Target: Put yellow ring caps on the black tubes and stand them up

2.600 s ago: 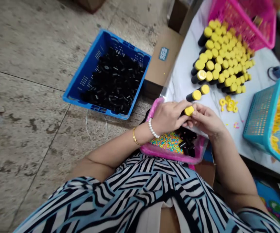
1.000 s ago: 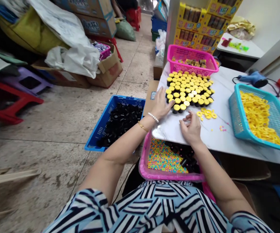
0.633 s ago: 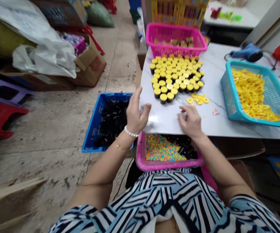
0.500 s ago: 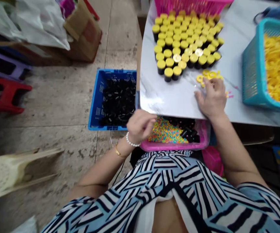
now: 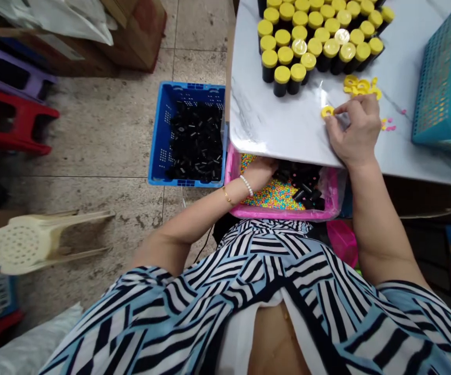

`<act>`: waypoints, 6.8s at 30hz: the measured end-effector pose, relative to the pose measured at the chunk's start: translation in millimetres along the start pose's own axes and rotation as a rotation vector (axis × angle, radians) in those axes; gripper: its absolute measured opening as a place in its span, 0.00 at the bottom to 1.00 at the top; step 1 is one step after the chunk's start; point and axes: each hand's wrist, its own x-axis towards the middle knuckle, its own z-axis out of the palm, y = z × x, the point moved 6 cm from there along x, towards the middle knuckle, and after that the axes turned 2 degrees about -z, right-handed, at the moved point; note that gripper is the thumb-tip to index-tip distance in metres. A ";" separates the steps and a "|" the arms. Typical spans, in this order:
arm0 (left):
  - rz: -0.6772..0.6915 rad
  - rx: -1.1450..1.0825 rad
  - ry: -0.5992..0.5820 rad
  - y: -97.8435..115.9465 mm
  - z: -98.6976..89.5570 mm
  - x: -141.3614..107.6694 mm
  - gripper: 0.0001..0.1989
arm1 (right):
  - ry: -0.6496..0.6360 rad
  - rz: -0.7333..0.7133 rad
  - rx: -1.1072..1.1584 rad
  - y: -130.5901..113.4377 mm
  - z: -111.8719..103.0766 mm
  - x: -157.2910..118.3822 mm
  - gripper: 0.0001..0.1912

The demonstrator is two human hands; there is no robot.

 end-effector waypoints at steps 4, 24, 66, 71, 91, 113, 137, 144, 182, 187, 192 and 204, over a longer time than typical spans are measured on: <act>0.089 0.223 -0.231 16.6 15.6 -23.4 0.11 | -0.021 0.028 0.031 3.3 3.2 1.2 0.09; 0.129 -0.054 -0.302 34.3 -3.0 -51.7 0.15 | -0.152 -0.134 -0.116 -9.7 9.3 6.6 0.30; 0.281 0.256 0.628 61.3 -124.3 15.0 0.13 | -0.079 -0.242 -0.084 -65.9 -1.0 -70.7 0.16; 0.268 0.241 0.626 68.1 -124.3 14.8 0.11 | -0.196 0.057 -0.043 -55.5 -1.8 -36.2 0.15; 0.032 -0.169 0.729 48.9 -110.6 13.6 0.23 | -0.381 0.550 0.945 -90.5 61.4 26.6 0.15; 0.138 -0.112 0.615 55.8 -120.6 16.5 0.14 | -0.499 0.539 0.970 -96.1 65.5 20.2 0.16; 0.103 -0.147 0.541 53.9 -125.8 21.9 0.14 | -0.791 0.573 1.113 -63.0 70.1 29.4 0.25; 0.093 -0.164 0.534 52.8 -124.9 19.6 0.11 | -0.916 0.562 0.959 -75.5 69.5 32.9 0.23; -0.191 0.266 0.061 -16.2 -41.4 -52.4 0.14 | 0.006 0.074 -0.584 30.6 -24.0 22.6 0.15; -0.266 0.260 -0.057 -22.8 -26.3 -6.6 0.27 | 0.156 -0.010 -0.394 -7.0 -29.7 5.1 0.10; -0.300 0.233 -0.199 -26.9 3.6 3.9 0.23 | 0.049 0.072 0.121 -22.4 -18.7 -24.0 0.15; 0.083 0.417 -0.363 11.8 20.0 -26.1 0.16 | -0.061 0.203 0.261 -30.8 -6.2 -34.4 0.07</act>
